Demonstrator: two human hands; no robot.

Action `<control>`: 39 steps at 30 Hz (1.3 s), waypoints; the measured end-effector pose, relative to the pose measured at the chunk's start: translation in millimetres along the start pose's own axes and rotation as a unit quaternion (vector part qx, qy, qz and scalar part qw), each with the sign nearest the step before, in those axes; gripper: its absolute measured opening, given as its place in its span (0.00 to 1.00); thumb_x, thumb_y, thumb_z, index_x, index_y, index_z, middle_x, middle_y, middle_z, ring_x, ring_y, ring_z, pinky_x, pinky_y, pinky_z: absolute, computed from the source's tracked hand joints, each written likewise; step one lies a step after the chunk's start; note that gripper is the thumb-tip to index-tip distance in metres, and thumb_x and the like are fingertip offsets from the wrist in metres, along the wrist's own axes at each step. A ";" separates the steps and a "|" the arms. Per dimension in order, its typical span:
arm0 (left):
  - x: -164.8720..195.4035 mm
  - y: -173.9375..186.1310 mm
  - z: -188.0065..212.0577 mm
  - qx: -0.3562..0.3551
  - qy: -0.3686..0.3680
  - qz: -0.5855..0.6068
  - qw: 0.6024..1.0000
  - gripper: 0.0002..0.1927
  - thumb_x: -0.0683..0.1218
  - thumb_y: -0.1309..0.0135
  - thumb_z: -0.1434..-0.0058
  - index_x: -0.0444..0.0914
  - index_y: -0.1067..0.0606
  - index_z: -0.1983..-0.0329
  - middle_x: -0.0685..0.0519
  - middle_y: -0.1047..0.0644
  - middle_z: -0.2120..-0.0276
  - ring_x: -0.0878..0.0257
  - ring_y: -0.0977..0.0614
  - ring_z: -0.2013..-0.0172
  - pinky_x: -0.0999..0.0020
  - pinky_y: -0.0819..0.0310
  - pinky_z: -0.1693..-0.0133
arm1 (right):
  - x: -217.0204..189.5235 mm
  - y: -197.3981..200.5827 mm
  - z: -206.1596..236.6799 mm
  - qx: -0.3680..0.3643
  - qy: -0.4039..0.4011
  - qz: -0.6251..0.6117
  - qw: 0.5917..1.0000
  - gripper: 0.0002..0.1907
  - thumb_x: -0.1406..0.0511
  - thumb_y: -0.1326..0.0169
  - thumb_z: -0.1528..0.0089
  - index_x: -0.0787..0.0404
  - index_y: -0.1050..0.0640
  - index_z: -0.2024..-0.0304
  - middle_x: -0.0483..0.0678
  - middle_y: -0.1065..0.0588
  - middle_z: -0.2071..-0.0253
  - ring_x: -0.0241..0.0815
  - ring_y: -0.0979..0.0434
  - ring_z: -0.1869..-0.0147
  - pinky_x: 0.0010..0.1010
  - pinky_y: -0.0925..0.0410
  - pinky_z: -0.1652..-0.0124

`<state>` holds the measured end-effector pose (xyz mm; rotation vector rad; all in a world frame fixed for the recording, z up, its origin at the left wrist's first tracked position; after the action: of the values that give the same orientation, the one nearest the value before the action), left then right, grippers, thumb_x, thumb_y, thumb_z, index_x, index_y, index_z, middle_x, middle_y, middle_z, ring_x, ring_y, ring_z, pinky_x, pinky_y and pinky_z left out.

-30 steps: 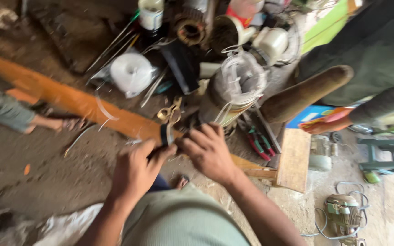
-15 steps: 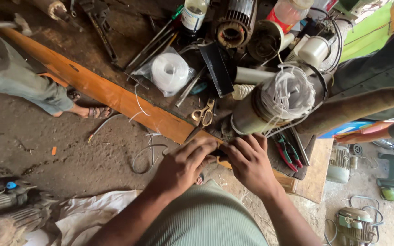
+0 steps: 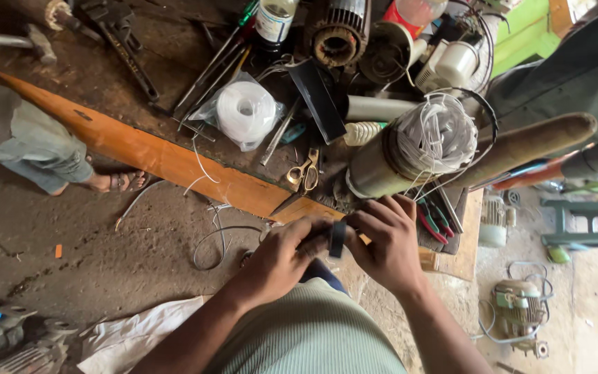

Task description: The person holds a black wire and wraps black electrical tape around its end, pulling and tearing tape from a roll by hand. They continue winding tape along the wire over the workbench, occasionally repositioning the wire and the tape roll.

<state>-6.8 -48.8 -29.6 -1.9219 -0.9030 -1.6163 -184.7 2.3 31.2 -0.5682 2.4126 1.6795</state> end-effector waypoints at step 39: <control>-14.6 -8.5 -36.8 0.071 0.015 -0.129 0.989 0.22 0.56 0.45 0.31 0.33 0.25 0.70 0.45 0.25 0.71 0.52 0.22 0.68 0.58 0.27 0.63 | -5.8 -26.4 59.7 0.213 -0.279 -0.312 0.883 0.09 0.76 0.51 0.29 0.62 0.34 0.50 0.50 0.29 0.53 0.32 0.34 0.64 0.23 0.39 0.67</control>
<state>-39.0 -72.0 -37.1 -1.7363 -1.2618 -1.6680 -174.8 50.9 -11.6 -0.5937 1.8081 0.8499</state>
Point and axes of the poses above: each hand's wrist, its own z-axis away from the middle knuckle, its own y-axis out of the back of the hand, x = y × z, the point moved 3 cm from there along -z, towards the middle knuckle
